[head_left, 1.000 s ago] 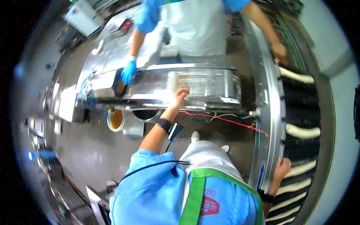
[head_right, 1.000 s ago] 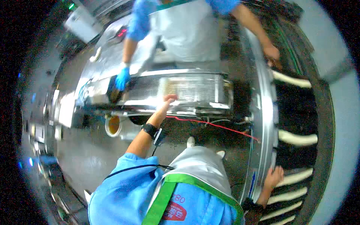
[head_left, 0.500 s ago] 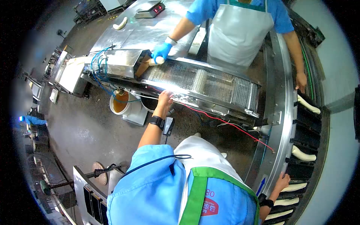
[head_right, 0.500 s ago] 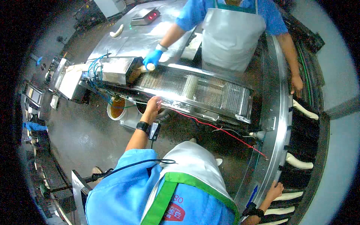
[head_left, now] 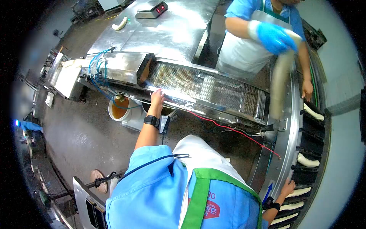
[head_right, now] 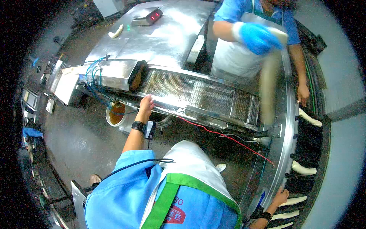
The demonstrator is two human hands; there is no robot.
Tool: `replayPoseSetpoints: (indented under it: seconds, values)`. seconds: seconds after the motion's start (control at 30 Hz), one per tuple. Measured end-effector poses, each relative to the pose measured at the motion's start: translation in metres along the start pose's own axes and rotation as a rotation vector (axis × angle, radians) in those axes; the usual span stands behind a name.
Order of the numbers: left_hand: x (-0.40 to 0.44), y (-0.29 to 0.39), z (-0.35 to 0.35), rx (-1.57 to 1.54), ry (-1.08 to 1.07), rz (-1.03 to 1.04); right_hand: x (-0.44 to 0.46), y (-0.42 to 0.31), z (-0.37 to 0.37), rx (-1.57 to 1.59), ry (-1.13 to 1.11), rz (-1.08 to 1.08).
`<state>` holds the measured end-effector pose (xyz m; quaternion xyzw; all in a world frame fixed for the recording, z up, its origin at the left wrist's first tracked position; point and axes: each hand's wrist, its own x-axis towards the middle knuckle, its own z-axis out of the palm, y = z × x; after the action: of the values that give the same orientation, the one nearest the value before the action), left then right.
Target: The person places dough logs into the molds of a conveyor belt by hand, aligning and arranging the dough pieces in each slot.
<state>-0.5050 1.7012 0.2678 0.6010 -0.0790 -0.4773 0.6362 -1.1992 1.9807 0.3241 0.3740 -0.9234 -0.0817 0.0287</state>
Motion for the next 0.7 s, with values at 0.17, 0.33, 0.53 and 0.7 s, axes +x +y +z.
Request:
replayPoseSetpoints:
  seconds: [0.17,0.33,0.53,0.7]
  values:
    - [0.075,-0.015,-0.011,0.091,-0.029,0.152,0.012,0.029,0.034,-0.028,0.127,-0.055]
    - [0.097,-0.011,0.003,0.267,0.12,0.213,0.003,0.011,0.005,-0.013,0.05,-0.01]
    - [0.074,0.008,0.026,0.533,0.284,0.109,0.02,0.042,0.046,-0.024,0.138,-0.049]
    - [0.102,0.005,0.032,0.919,0.385,-0.003,0.015,0.039,0.039,-0.07,0.094,0.02]
